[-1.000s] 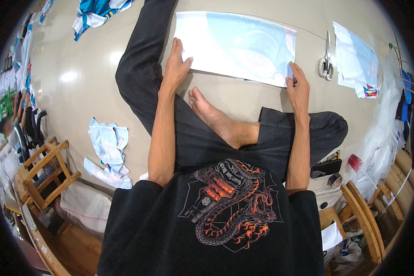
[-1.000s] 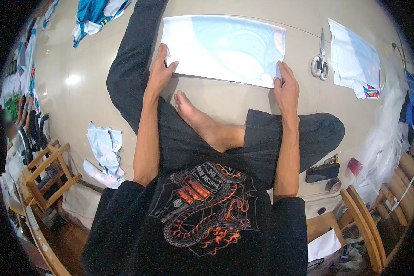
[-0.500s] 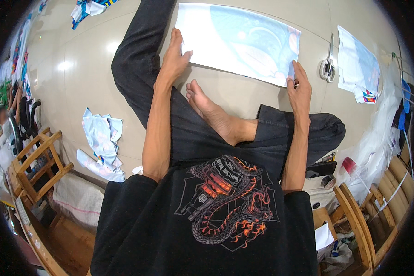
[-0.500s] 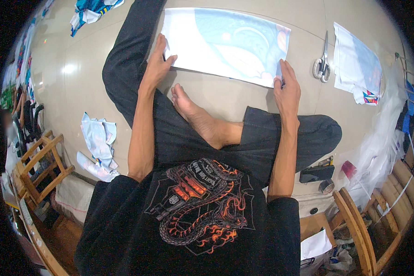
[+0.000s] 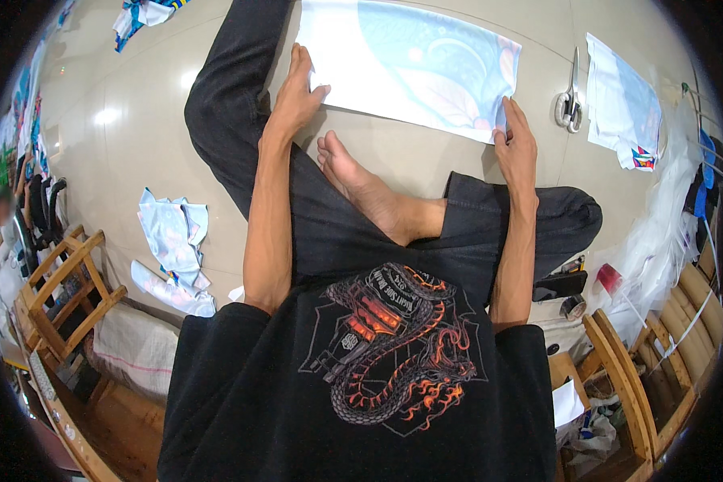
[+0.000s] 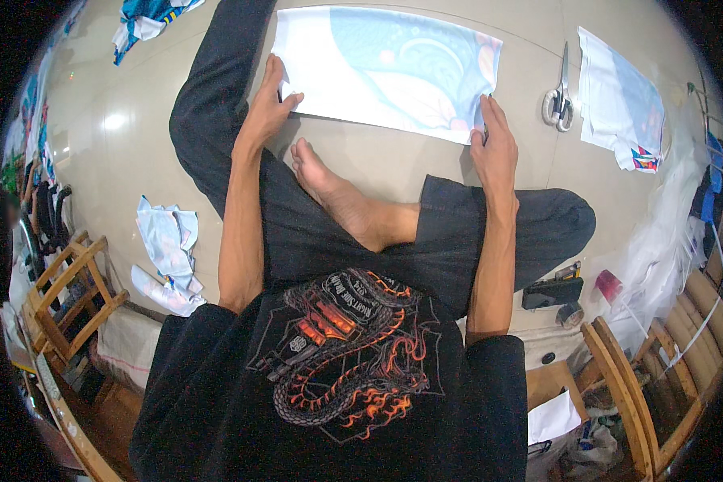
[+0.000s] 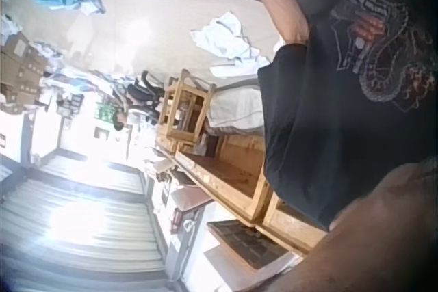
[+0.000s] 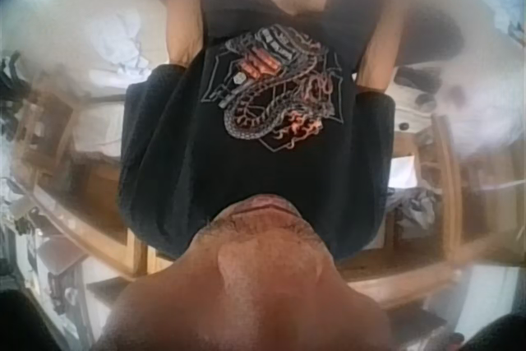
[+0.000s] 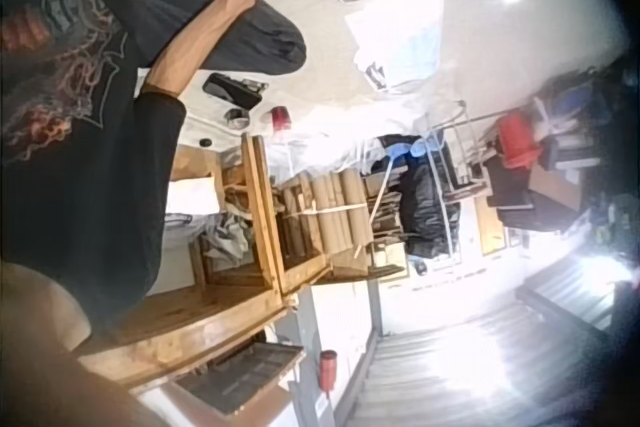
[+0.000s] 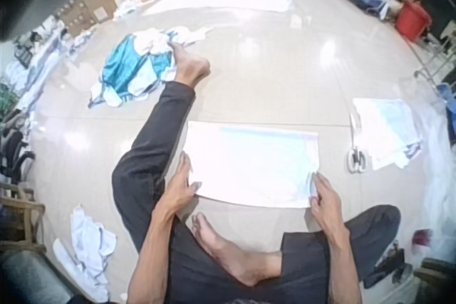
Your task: The person sits on the floor and cuts a large piece of patterned fabric into smaller rectangular pieces using scissors. They repeatedly fold the fabric, cut along the edges, and set the cut pieces aside.
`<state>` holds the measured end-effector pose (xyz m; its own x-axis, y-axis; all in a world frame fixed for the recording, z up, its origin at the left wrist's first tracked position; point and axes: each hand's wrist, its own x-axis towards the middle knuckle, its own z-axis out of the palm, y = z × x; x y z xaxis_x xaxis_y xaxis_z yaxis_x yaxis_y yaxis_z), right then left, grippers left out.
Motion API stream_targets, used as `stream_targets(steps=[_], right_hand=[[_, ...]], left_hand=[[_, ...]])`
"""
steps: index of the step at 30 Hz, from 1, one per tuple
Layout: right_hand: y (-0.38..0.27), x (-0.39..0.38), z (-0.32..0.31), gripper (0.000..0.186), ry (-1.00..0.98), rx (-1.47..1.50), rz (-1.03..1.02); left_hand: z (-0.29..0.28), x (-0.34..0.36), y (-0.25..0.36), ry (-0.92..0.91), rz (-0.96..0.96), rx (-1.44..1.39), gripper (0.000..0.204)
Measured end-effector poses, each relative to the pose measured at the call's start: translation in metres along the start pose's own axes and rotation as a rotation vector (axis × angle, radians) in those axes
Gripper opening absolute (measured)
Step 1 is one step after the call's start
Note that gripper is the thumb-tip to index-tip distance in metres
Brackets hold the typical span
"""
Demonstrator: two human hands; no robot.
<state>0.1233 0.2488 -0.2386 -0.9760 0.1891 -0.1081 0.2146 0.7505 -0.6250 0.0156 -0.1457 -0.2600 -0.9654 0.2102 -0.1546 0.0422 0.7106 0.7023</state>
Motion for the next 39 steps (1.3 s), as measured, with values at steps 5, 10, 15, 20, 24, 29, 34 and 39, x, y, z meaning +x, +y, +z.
stream_targets(steps=[5, 10, 15, 20, 24, 29, 34, 39], right_hand=[[0.011, -0.001, 0.004, 0.064, 0.05, -0.055, -0.065], [0.008, -0.001, 0.004, 0.065, 0.046, -0.063, -0.056], [0.004, -0.003, 0.004, 0.068, 0.041, -0.03, -0.018], [0.008, -0.002, 0.003, 0.07, 0.031, -0.071, -0.046], [0.005, -0.002, 0.002, 0.068, 0.031, -0.075, -0.033], [-0.013, -0.004, -0.005, 0.06, -0.036, -0.032, 0.059], [0.003, -0.011, -0.011, 0.055, 0.173, -0.037, 0.071], [0.013, -0.035, -0.025, 0.036, 0.304, -0.073, 0.196]], left_hand=[[0.002, 0.001, -0.004, -0.027, -0.024, -0.026, 0.09], [0.001, 0.002, -0.005, -0.017, -0.01, -0.074, 0.087], [0.001, 0.002, -0.008, 0.008, -0.017, -0.062, 0.083], [-0.001, 0.001, -0.004, 0.015, -0.04, -0.05, 0.081], [-0.001, 0.001, -0.002, 0.017, -0.044, -0.02, 0.081], [0.0, 0.0, -0.002, 0.037, -0.04, 0.028, 0.081], [0.003, 0.003, -0.012, 0.165, -0.011, 0.068, 0.077], [0.001, 0.005, 0.021, 0.383, -0.032, -0.119, 0.057]])
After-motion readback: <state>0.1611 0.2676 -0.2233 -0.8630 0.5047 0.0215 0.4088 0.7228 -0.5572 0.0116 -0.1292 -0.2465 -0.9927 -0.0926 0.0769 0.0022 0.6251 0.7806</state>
